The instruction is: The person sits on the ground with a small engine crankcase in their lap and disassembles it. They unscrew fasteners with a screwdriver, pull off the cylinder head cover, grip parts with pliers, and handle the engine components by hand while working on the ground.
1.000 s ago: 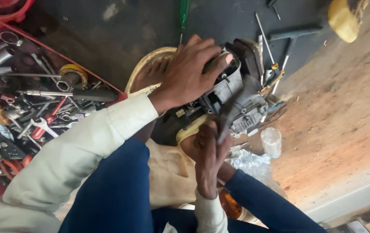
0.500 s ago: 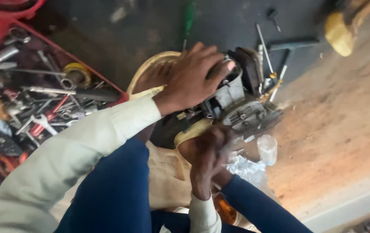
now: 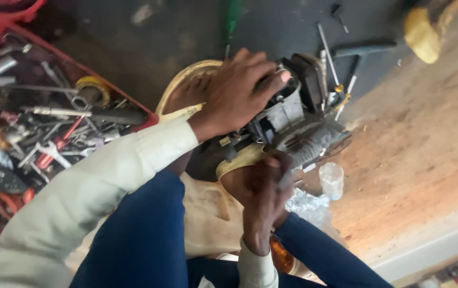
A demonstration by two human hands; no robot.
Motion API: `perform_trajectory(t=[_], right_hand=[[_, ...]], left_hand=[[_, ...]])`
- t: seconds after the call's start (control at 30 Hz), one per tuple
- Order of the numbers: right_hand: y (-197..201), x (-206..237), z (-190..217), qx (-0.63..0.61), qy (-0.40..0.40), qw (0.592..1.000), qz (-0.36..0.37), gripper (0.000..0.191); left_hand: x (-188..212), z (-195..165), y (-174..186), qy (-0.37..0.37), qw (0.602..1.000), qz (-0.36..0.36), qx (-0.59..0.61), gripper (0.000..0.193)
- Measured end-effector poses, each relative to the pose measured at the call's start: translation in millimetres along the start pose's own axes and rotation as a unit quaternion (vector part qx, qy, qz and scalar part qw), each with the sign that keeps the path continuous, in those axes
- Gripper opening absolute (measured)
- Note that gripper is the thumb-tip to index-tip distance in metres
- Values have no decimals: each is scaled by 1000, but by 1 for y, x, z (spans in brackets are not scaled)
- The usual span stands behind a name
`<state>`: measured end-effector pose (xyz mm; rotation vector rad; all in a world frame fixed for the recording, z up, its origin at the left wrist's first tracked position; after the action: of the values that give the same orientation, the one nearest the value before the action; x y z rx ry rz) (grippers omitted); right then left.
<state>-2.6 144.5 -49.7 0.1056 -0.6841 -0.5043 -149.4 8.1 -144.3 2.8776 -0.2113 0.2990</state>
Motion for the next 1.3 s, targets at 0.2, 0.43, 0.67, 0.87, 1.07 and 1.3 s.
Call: perform_trajectory(t=[0.2, 0.43, 0.67, 0.87, 1.07, 1.3], right_hand=[[1, -2, -14, -75, -52, 992, -85, 14], [-1, 9, 0, 2, 100, 995, -26, 15], [-15, 4, -10, -24, -125, 991, 36, 18], [-12, 16, 16, 33, 61, 988, -136, 26], [-24, 17, -2, -146, -176, 972, 62, 17], [-43, 21, 3, -169, -229, 956, 65, 15]], left_hand=[[-2, -3, 2, 6, 1000, 11, -10, 47], [-2, -1, 3, 18, 1000, 17, -14, 47], [1, -3, 6, -10, 1000, 5, 3, 46], [1, -5, 8, -4, 1000, 3, 1, 46], [1, 0, 10, 10, 999, 16, 38, 44], [4, 2, 13, -15, 999, 0, 52, 40]])
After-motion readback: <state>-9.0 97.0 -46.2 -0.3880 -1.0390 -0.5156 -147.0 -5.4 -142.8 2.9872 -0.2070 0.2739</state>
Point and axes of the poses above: each hand's wrist, its own x-axis away from the middle knuckle, its own y-axis out of the back of the hand, z = x × y, the point moved 5 cm from there along -x, towards the middle knuckle, and after that the axes turned 4 degrees about -x, right-handed, at the moved point
